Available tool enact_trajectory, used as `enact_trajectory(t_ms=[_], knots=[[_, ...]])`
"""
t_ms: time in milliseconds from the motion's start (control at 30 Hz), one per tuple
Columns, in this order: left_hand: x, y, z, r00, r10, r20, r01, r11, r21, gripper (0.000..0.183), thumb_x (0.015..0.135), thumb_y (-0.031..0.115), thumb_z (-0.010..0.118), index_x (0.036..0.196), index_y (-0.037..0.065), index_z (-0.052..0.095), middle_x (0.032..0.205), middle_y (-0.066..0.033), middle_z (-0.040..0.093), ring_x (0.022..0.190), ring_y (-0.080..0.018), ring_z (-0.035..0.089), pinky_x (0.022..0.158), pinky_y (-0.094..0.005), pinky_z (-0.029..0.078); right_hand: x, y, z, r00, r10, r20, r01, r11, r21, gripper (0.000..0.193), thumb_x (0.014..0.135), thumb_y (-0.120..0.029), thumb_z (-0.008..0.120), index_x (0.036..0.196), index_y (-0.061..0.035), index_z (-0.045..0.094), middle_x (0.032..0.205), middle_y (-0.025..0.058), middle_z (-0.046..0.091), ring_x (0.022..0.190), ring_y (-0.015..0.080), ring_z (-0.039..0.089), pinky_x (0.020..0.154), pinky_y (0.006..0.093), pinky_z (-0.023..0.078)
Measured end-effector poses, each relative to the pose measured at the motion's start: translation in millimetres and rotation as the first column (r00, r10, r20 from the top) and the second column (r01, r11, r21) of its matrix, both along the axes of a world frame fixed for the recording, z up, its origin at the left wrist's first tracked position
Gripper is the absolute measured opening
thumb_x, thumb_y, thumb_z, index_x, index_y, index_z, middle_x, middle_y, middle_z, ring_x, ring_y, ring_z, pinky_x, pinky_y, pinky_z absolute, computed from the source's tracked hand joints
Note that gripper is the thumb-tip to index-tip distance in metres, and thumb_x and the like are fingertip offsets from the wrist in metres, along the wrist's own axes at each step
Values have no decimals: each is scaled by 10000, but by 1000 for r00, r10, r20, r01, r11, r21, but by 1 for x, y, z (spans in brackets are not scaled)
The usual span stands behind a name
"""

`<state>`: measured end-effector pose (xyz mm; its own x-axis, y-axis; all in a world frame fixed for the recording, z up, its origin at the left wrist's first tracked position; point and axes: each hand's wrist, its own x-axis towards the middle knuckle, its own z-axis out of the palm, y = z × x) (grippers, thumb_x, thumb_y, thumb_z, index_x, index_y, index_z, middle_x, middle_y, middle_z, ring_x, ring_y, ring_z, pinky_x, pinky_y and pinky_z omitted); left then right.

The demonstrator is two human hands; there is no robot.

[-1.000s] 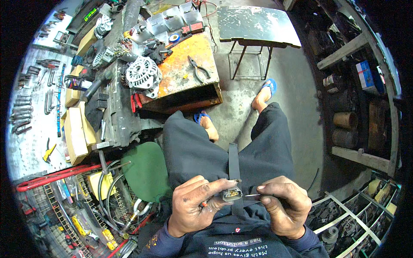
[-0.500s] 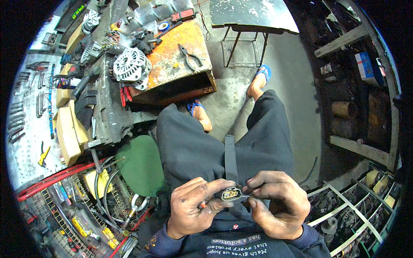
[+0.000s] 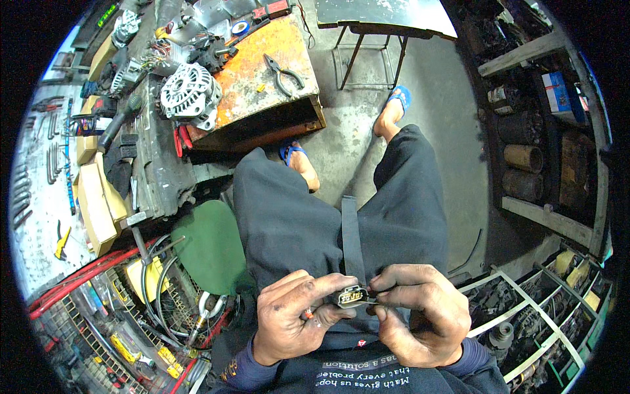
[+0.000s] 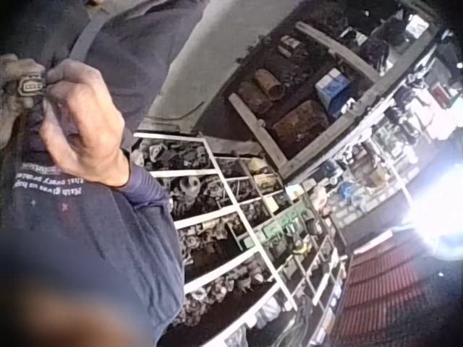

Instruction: The person uses a small metal tool to adjust pins inside a small black electrical connector. They repeatedly insert and remove the tool while holding the connector with the other hand. The task continues without a visible final state or completed assembly.

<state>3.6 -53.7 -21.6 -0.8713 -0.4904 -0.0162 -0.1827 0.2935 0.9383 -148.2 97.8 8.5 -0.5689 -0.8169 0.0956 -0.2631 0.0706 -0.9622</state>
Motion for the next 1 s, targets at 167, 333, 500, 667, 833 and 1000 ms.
enact_trajectory(t_ms=[167, 333, 500, 667, 833, 1000], knots=[[0, -2, 1, 999, -37, 31, 38, 999, -34, 471, 800, 396, 879, 1055, 13, 778, 866, -87, 777, 578, -151, 555, 549, -292, 423, 2, 0, -3, 999, -15, -32, 16, 1000, 15, 214, 769, 37, 792, 964, 44, 703, 1028, 204, 725, 881, 289, 751, 772, 353, 618], [-4, 0, 3, 999, -31, 31, 32, 999, -31, 463, 791, 377, 889, 1054, 13, 778, 840, -79, 767, 566, -152, 538, 537, -300, 407, 6, 1, -5, 996, -49, -76, 50, 999, 16, 231, 758, 45, 797, 966, 43, 697, 1024, 196, 723, 856, 278, 753, 731, 340, 621], [-4, 0, 3, 999, -39, 36, 40, 998, -40, 448, 788, 347, 896, 1057, 9, 777, 854, -83, 773, 569, -151, 533, 544, -299, 405, 8, 2, -6, 995, -57, -83, 59, 998, 26, 244, 715, 93, 768, 937, 42, 678, 983, 212, 717, 850, 274, 745, 763, 354, 617], [-5, -2, 9, 993, -92, 78, 96, 995, -40, 427, 753, 151, 909, 1135, 22, 769, 843, -51, 746, 609, -178, 572, 581, -306, 462, 10, 1, -6, 992, -64, -113, 68, 997, 39, 247, 708, 98, 761, 933, 36, 681, 977, 204, 717, 858, 272, 744, 763, 362, 619], [-8, -1, 7, 995, -91, 34, 94, 993, -67, 415, 754, 127, 898, 1133, 18, 772, 818, -52, 731, 612, -184, 571, 583, -309, 456, 3, 1, -1, 995, -5, -103, 14, 996, 85, 237, 717, 77, 757, 935, 30, 677, 990, 188, 712, 851, 276, 743, 747, 356, 615], [-6, 0, 3, 994, -108, 32, 110, 991, -69, 419, 735, 96, 893, 1130, 19, 775, 800, -55, 717, 610, -200, 565, 586, -314, 453, -5, 1, -2, 997, 66, -48, -61, 993, 99, 258, 728, 46, 780, 958, 31, 664, 1017, 180, 702, 851, 298, 739, 748, 345, 608]])
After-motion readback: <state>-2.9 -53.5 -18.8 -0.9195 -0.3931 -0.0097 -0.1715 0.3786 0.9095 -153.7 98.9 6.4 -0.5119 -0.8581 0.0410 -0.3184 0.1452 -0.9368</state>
